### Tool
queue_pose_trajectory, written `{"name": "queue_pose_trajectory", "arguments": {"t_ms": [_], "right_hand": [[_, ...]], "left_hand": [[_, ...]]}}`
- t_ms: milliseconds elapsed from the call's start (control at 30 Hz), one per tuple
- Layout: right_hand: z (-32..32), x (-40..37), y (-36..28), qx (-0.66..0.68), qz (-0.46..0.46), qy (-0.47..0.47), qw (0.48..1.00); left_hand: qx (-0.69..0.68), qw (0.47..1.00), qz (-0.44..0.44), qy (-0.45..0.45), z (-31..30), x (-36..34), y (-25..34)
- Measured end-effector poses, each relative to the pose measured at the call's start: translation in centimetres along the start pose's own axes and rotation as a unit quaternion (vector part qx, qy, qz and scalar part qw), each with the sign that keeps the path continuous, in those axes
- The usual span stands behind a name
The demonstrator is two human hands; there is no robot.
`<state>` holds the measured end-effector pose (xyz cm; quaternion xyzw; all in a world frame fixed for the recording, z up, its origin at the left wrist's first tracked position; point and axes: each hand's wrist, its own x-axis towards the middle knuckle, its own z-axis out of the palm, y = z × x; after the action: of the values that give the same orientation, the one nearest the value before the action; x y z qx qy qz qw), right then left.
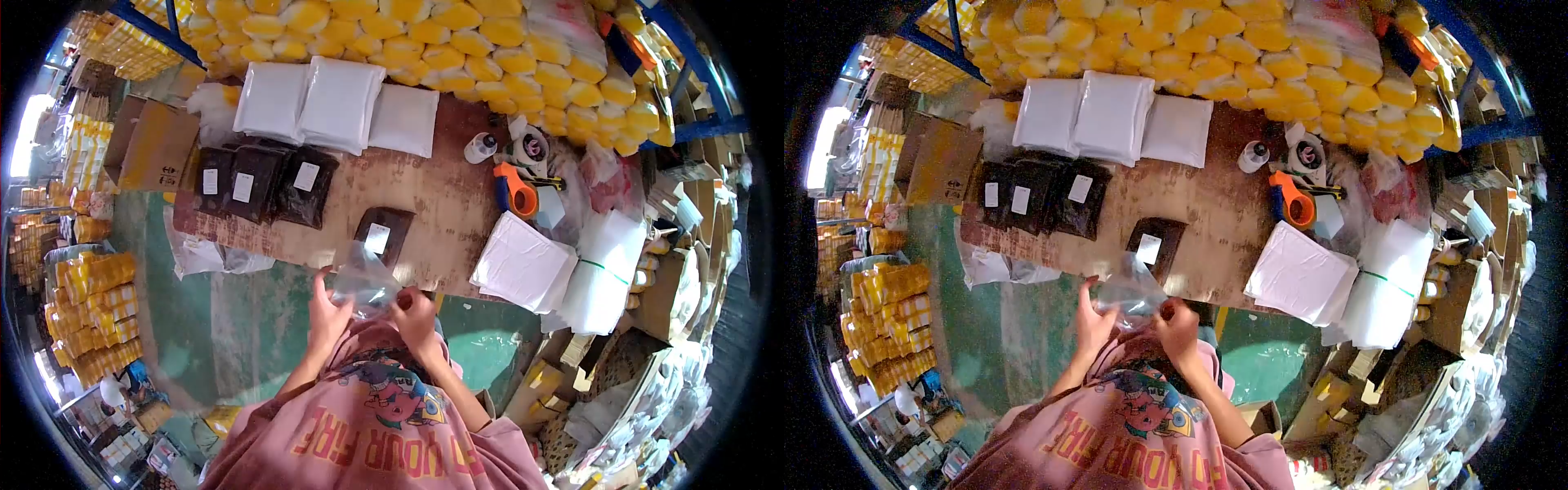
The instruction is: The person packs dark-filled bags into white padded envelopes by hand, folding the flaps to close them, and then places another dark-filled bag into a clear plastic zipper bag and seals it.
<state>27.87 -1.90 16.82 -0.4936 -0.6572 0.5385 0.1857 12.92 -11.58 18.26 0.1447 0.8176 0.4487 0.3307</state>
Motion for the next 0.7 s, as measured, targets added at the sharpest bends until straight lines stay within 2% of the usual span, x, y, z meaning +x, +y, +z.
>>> {"name": "queue_pose_trajectory", "arguments": {"t_ms": [67,133,233,267,367,400,500,533,567,633,667,700], "right_hand": [[0.7,-0.7,-0.9,-0.06,-0.042,-0.016,0.997],[1.4,-1.4,-1.8,-0.111,-0.087,-0.011,0.99],[1.9,-1.9,-4.0,-0.143,-0.056,0.032,0.988],[2.0,-1.6,-4.9,-0.148,-0.068,0.052,0.985],[2.9,-1.5,-4.8,-0.071,-0.004,0.088,0.994],[3.1,-1.3,-4.9,-0.094,-0.022,0.092,0.991],[3.7,-1.4,-5.2,-0.167,-0.039,0.065,0.983],[3.6,-1.2,-5.7,-0.171,-0.047,0.052,0.983],[3.2,-1.1,-6.5,-0.158,-0.049,0.041,0.985],[2.5,-0.9,-7.8,-0.13,-0.055,0.02,0.99],[2.2,-0.8,-8.0,-0.134,-0.058,0.011,0.989],[1.9,-0.7,-8.5,-0.117,-0.067,0.007,0.991]], "left_hand": [[0.111,0.986,0.116,0.033,-1.7,1.4,0.1],[0.221,0.944,0.241,0.035,-3.4,2.8,0.2],[0.252,0.944,0.208,-0.037,-4.8,3.1,2.1],[0.294,0.94,0.142,-0.094,-5.2,2.9,2.4],[0.252,0.939,0.155,-0.175,-5.8,3.1,1.3],[0.245,0.933,0.177,-0.195,-6.0,3.1,0.7],[0.233,0.869,0.121,-0.419,-8.4,3.6,4.6],[0.241,0.831,0.058,-0.499,-9.3,4.6,5.1],[0.214,0.815,0.017,-0.538,-10.2,5.6,6.4],[0.061,0.835,0.0,-0.547,-11.7,8.3,3.4],[0.057,0.847,0.087,-0.522,-12.4,10.4,0.8],[0.047,0.866,0.126,-0.482,-12.0,12.0,-0.8]]}}
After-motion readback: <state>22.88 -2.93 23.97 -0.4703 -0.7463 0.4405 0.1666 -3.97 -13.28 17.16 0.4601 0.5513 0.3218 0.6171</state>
